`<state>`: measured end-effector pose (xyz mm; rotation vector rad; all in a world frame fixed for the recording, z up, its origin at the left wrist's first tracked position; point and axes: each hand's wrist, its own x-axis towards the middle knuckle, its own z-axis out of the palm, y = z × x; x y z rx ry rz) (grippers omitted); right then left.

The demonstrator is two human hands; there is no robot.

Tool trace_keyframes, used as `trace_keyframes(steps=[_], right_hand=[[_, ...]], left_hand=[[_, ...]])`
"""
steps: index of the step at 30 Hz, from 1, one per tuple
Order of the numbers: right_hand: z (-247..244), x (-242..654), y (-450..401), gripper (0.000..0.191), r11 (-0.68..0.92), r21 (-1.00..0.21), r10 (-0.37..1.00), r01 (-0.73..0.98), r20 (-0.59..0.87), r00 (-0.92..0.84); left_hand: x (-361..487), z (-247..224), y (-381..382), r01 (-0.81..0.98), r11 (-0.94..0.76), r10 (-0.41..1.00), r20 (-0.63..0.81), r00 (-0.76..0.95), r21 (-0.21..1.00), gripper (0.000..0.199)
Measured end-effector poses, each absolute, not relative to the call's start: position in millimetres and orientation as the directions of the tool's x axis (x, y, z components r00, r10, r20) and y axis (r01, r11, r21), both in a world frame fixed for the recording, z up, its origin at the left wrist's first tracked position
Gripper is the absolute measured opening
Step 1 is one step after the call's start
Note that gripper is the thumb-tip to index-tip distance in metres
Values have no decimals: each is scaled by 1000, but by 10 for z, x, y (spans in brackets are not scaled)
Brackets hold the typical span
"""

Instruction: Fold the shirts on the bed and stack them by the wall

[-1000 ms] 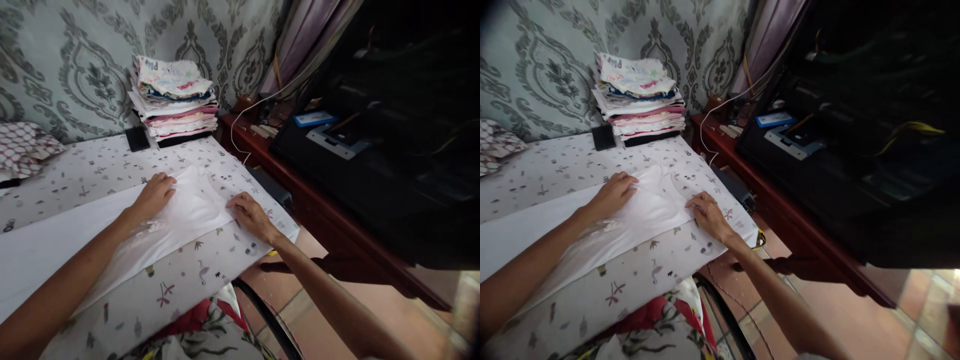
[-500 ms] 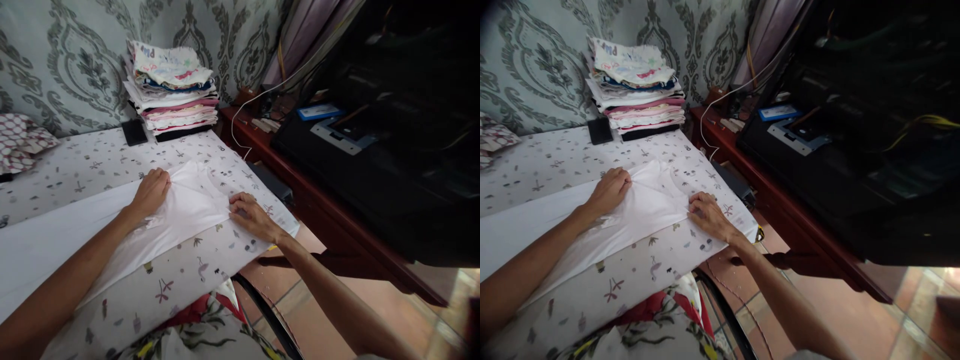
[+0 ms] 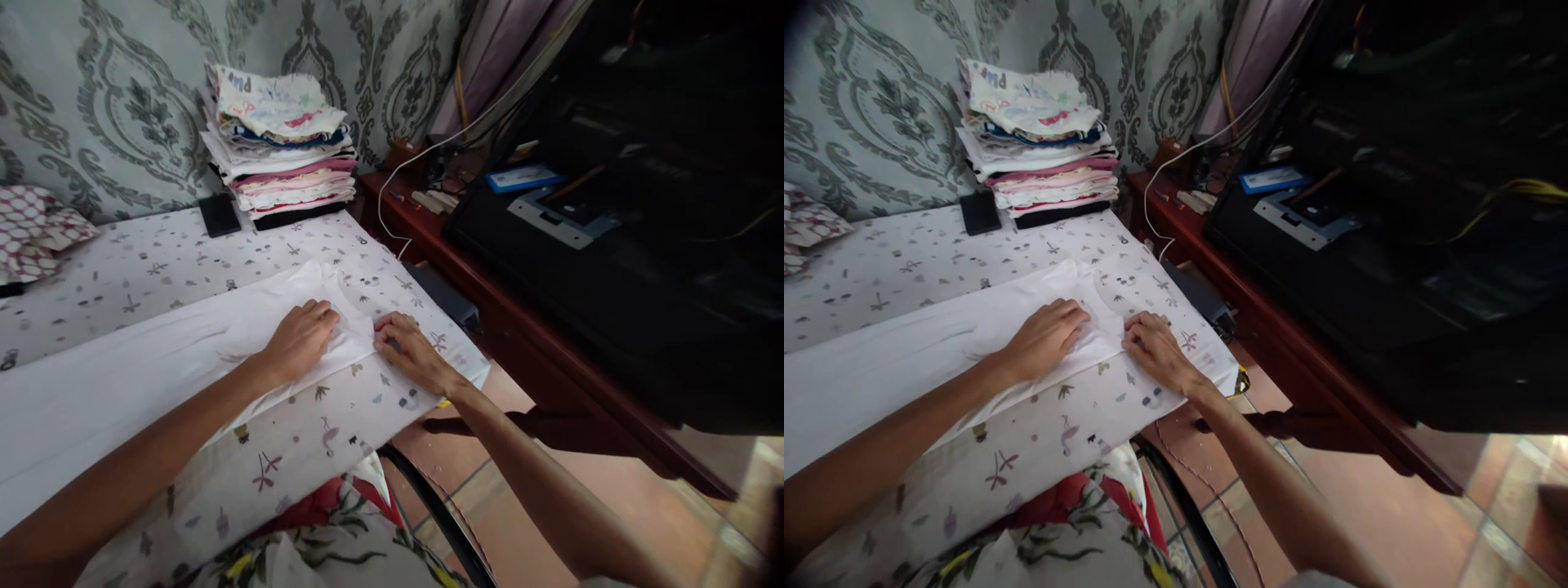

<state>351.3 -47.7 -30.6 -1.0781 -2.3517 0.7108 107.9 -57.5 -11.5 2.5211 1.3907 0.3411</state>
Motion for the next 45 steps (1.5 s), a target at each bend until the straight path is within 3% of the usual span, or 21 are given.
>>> trace_keyframes(steps=[7, 12, 17, 21, 29, 35, 41, 45], right_hand=[[-382, 3540, -447, 19, 562, -639, 780, 525, 199, -593], [-255, 3556, -394, 22, 519, -713, 759, 472, 130, -638], [-115, 3590, -347, 26, 497, -750, 704, 437, 53, -709], [-112, 3608, -332, 25, 502, -722, 703, 476, 20, -711], [-139, 3572, -411, 3, 504, -657, 745, 560, 4, -667], [-94, 3555, -410, 5, 517, -635, 752, 574, 15, -659], [-79, 3428, -401, 32, 362, -600, 891, 713, 0, -453], [-180, 3271, -359, 35, 355, -501, 924, 789, 57, -379]], left_hand=[[1141, -91, -622, 766, -572, 813, 80, 577, 292, 11], [1141, -122, -629, 776, -564, 821, 91, 564, 282, 26], [1108, -233, -688, 740, -633, 774, 159, 613, 226, 28], [1100, -295, -702, 731, -651, 759, 191, 622, 203, 28], [1105, -294, -696, 736, -648, 762, 204, 615, 199, 29], [1119, -257, -720, 749, -627, 779, 193, 597, 213, 27], [919, -209, -767, 793, -556, 828, 252, 501, 250, 27], [716, -293, -736, 889, -373, 926, 162, 340, 266, 45]])
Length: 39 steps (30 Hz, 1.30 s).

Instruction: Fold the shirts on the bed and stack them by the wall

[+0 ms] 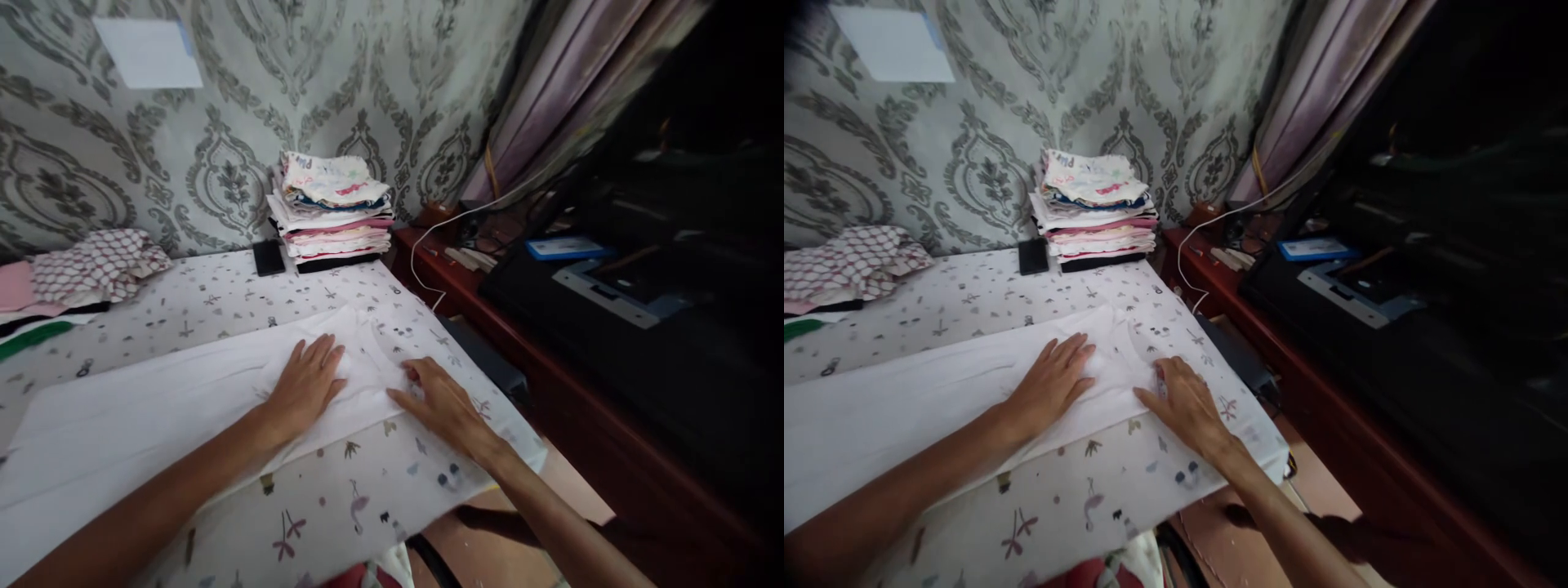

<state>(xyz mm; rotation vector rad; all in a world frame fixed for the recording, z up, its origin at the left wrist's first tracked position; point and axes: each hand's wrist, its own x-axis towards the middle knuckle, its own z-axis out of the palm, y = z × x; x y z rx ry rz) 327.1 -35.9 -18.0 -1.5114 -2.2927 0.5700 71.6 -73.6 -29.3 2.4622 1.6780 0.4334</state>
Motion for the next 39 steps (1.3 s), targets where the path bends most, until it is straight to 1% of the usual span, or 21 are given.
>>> trace_keyframes(steps=[2, 4, 6, 8, 10, 12, 13, 15, 16, 18, 21, 23, 26, 30, 34, 36, 39], right_hand=[[-216, 3195, -303, 38, 339, -486, 932, 805, 57, -358], [-227, 3123, -205, 45, 306, -516, 940, 800, 28, -341], [-215, 3054, -67, 53, 250, -577, 944, 777, -34, -329], [-186, 2990, 87, 57, 155, -647, 947, 747, -119, -299], [-151, 2929, 228, 57, 9, -729, 944, 685, -220, -246], [-116, 2866, 332, 54, -156, -797, 917, 584, -336, -214], [-100, 2832, 367, 53, -227, -815, 894, 533, -392, -219], [-76, 2760, 404, 51, -319, -824, 845, 469, -471, -252], [-68, 2723, 408, 51, -336, -822, 828, 460, -491, -271], [-54, 2651, 396, 49, -331, -832, 807, 444, -494, -324], [-18, 2564, 350, 45, -325, -882, 758, 342, -459, -464], [28, 2522, 306, 44, -360, -900, 719, 245, -435, -542], [123, 2461, 220, 45, -404, -899, 701, 167, -422, -575], [252, 2309, 84, 51, -420, -901, 694, 107, -395, -602], [318, 2023, -53, 48, -411, -911, 674, 38, -332, -660], [305, 1835, -129, 46, -444, -896, 646, -6, -316, -695], [234, 1519, -267, 48, -501, -864, 593, -42, -308, -744]], left_hand=[[665, -336, -727, 891, -319, 947, 81, 309, 322, 53], [649, -339, -726, 870, -293, 952, 38, 304, 396, 55], [632, -288, -723, 828, -251, 964, 52, 261, 502, 53], [579, -186, -703, 732, -163, 986, 88, 141, 662, 49], [474, -58, -665, 541, -53, 995, 91, -43, 839, 43], [342, 67, -626, 269, 53, 981, 0, -193, 962, 36], [278, 120, -613, 136, 109, 970, -75, -230, 985, 34], [181, 196, -607, -60, 246, 939, -253, -234, 967, 29], [153, 218, -613, -114, 316, 919, -334, -211, 942, 27], [133, 230, -635, -154, 428, 879, -450, -158, 890, 25], [141, 206, -661, -168, 507, 847, -525, -81, 845, 28], [135, 187, -659, -176, 532, 834, -549, -57, 828, 30], [87, 164, -631, -217, 560, 815, -579, -33, 800, 34], [1, 122, -589, -316, 560, 816, -575, 55, 766, 52], [-26, 127, -596, -380, 555, 821, -562, 104, 740, 71], [-23, 162, -625, -416, 541, 834, -532, 149, 731, 76], [-38, 193, -692, -487, 484, 875, -421, 240, 727, 83]])
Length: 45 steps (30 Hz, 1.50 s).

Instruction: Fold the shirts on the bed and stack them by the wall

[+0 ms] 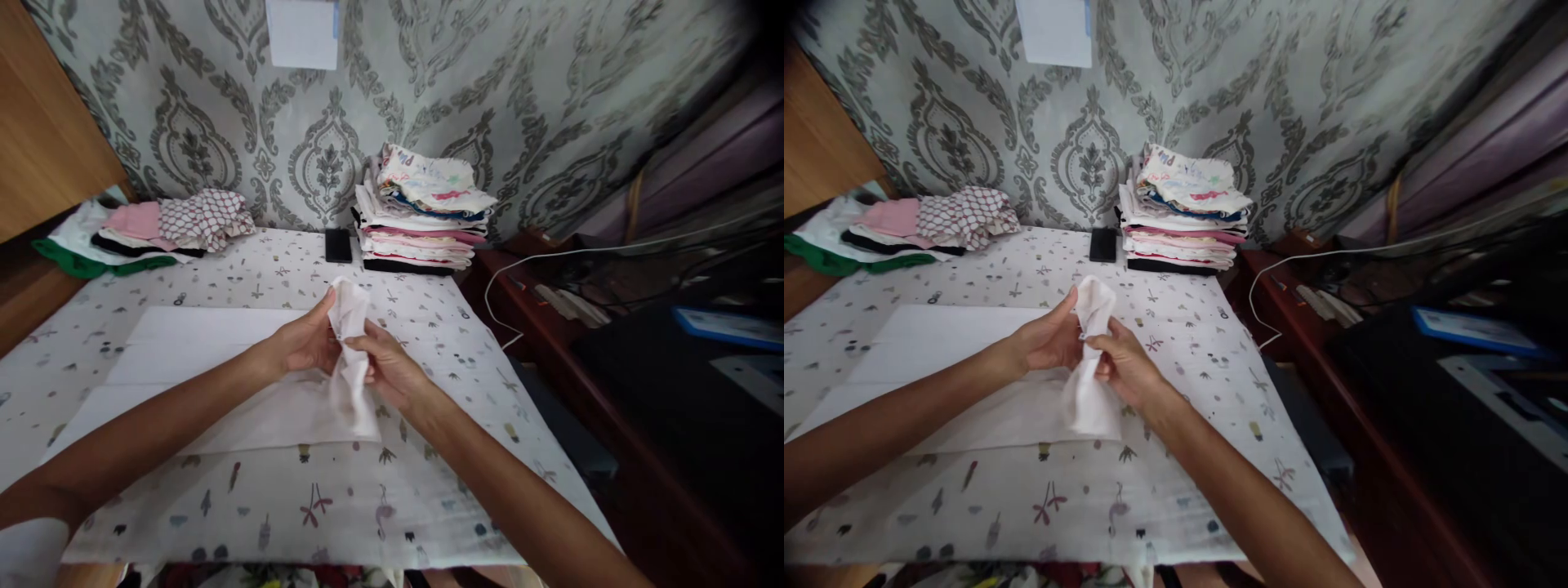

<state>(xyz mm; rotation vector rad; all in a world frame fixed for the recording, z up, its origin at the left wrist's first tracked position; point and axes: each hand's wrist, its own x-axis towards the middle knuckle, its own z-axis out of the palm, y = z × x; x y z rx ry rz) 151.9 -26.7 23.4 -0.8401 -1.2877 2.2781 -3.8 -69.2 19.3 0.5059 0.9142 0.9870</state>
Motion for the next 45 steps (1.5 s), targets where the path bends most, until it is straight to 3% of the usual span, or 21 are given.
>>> trace_keyframes(steps=[2, 6, 10, 13, 15, 17, 20, 22, 29, 36, 41, 45], right_hand=[[175, 1319, -366, 56, -504, -862, 585, -57, -292, -757], [129, 1064, -512, 63, -430, -903, 582, -3, -275, -765], [178, 1091, -551, 71, -446, -891, 516, 83, -332, -790], [192, 1226, -532, 71, -389, -919, 564, 71, -298, -770], [173, 1317, -512, 56, -213, -974, 663, 73, -200, -722], [136, 1377, -499, 39, 78, -990, 757, 115, -16, -654], [45, 1387, -503, 33, 506, -839, 710, 200, 273, -649], [-49, 1345, -521, 39, 658, -717, 617, 231, 337, -711], [-348, 1177, -595, 58, 769, -542, 468, 339, 115, -876], [-234, 1116, -644, 62, 819, -459, 432, 344, 98, -897], [-276, 1032, -691, 61, 849, -371, 410, 376, 16, -912], [-290, 1019, -683, 60, 841, -378, 419, 386, 6, -908]], left_hand=[[-83, 154, -744, -511, 463, 886, -373, 274, 724, 83], [-249, -62, -835, -493, 487, 873, -410, 264, 721, 60], [-363, -204, -893, -481, 542, 839, -413, 353, 689, 59], [-356, -147, -933, -533, 562, 827, -412, 384, 632, 51], [-332, -62, -968, -629, 523, 844, -452, 288, 575, 40], [-322, 24, -1016, -713, 452, 845, -514, 149, 536, 32], [-368, 106, -1110, -759, 392, 822, -568, 35, 519, 36], [-435, 109, -1176, -760, 380, 820, -573, 13, 527, 38], [-582, -21, -1319, -738, 381, 845, -533, 35, 557, 48], [-594, 14, -1444, -731, 313, 885, -465, -6, 607, 68], [-656, -26, -1519, -706, 323, 865, -499, -50, 630, 66], [-703, 14, -1600, -640, 343, 885, -465, -25, 687, 60]])
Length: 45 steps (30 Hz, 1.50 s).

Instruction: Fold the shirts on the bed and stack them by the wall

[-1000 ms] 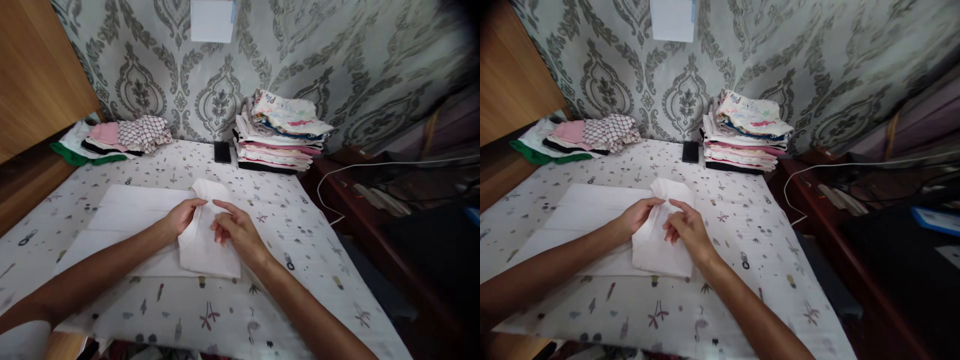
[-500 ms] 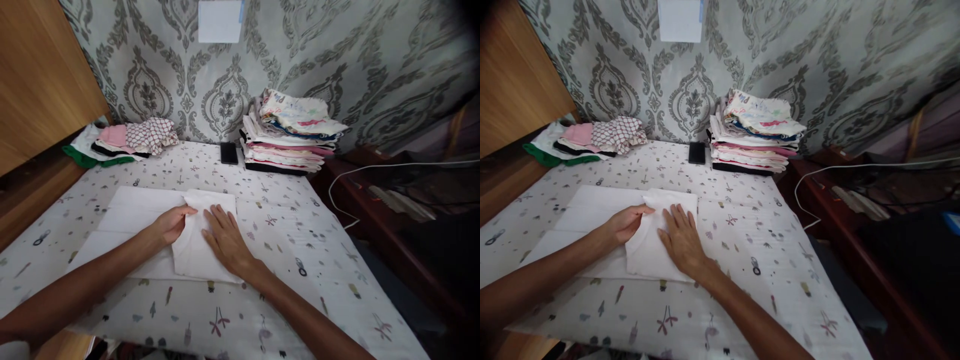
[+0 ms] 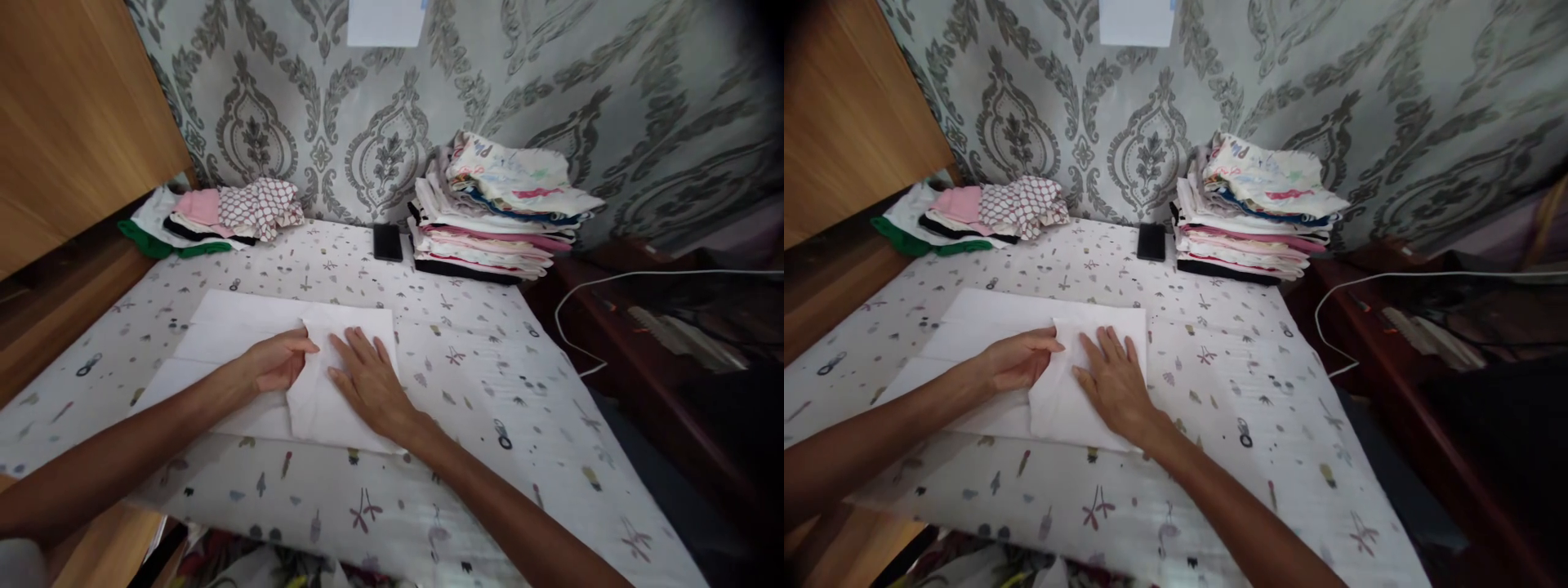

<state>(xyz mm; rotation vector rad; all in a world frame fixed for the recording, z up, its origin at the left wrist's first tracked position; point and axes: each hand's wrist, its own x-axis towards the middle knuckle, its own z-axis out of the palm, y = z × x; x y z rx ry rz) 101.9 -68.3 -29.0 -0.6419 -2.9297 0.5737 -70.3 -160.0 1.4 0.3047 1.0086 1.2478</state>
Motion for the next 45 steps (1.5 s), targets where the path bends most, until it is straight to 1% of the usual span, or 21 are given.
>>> trace_keyframes(steps=[6, 10, 13, 16, 18, 19, 20, 21, 22, 23, 24, 26, 29, 31, 34, 37, 39, 42, 43, 45], right_hand=[[-297, 969, -678, 61, 808, -413, 454, 419, -17, -891], [-306, 934, -694, 61, 791, -427, 479, 438, -13, -878], [-315, 925, -711, 60, 805, -387, 484, 450, -9, -875], [-328, 928, -736, 59, 830, -335, 481, 446, 25, -876], [-334, 932, -757, 58, 845, -298, 477, 444, 47, -877], [-335, 933, -767, 58, 851, -279, 476, 445, 51, -878], [-335, 933, -777, 57, 855, -262, 476, 447, 52, -878], [-332, 931, -786, 57, 858, -249, 475, 450, 51, -878], [-327, 927, -793, 57, 859, -238, 476, 453, 49, -878], [-319, 922, -799, 56, 859, -232, 478, 456, 48, -877], [-309, 916, -803, 56, 859, -228, 480, 459, 47, -876], [-282, 899, -810, 57, 857, -226, 484, 463, 40, -874], [-254, 865, -826, 59, 854, -231, 485, 466, 31, -874], [-258, 843, -846, 61, 855, -245, 478, 457, 30, -878], [-295, 814, -884, 61, 866, -254, 455, 430, 44, -890], [-328, 797, -910, 59, 871, -261, 449, 416, 80, -890], [-326, 813, -908, 57, 871, -279, 446, 405, 100, -889], [-293, 935, -861, 52, 869, -318, 437, 379, 138, -889], [-279, 1008, -833, 50, 861, -335, 452, 382, 160, -878], [-258, 1193, -760, 49, 812, -392, 536, 433, 209, -818]], left_hand=[[-801, 100, -1721, -461, 444, 860, -510, -22, 768, 66], [-824, 109, -1755, -351, 510, 825, -562, -57, 785, 71], [-828, 76, -1802, -261, 554, 800, -592, -97, 791, 77], [-857, 34, -1881, -173, 543, 822, -562, -87, 821, 85], [-887, 33, -1943, -46, 516, 848, -517, -119, 856, 84], [-898, 46, -1972, 76, 501, 859, -485, -165, 862, 82], [-901, 68, -1996, 239, 481, 872, -431, -233, 844, 78], [-895, 96, -2012, 417, 454, 886, -350, -303, 787, 73], [-878, 126, -2018, 580, 420, 901, -245, -358, 698, 66], [-852, 152, -2010, 706, 381, 915, -136, -379, 597, 59], [-820, 170, -1987, 791, 338, 929, -44, -368, 511, 53], [-756, 165, -1894, 875, 243, 955, 55, -291, 418, 48], [-722, 35, -1682, 923, 124, 980, 98, -170, 363, 50], [-753, -104, -1550, 928, 78, 990, 80, -114, 363, 53], [-834, -292, -1430, 913, 72, 997, -1, -79, 402, 56], [-894, -389, -1400, 896, 88, 996, -19, -89, 436, 58], [-917, -400, -1404, 872, 88, 995, -11, -95, 481, 60], [-952, -344, -1422, 807, 93, 994, -14, -104, 583, 62], [-963, -304, -1431, 774, 108, 992, -14, -128, 624, 62], [-974, -199, -1454, 680, 156, 974, 3, -226, 716, 61]])
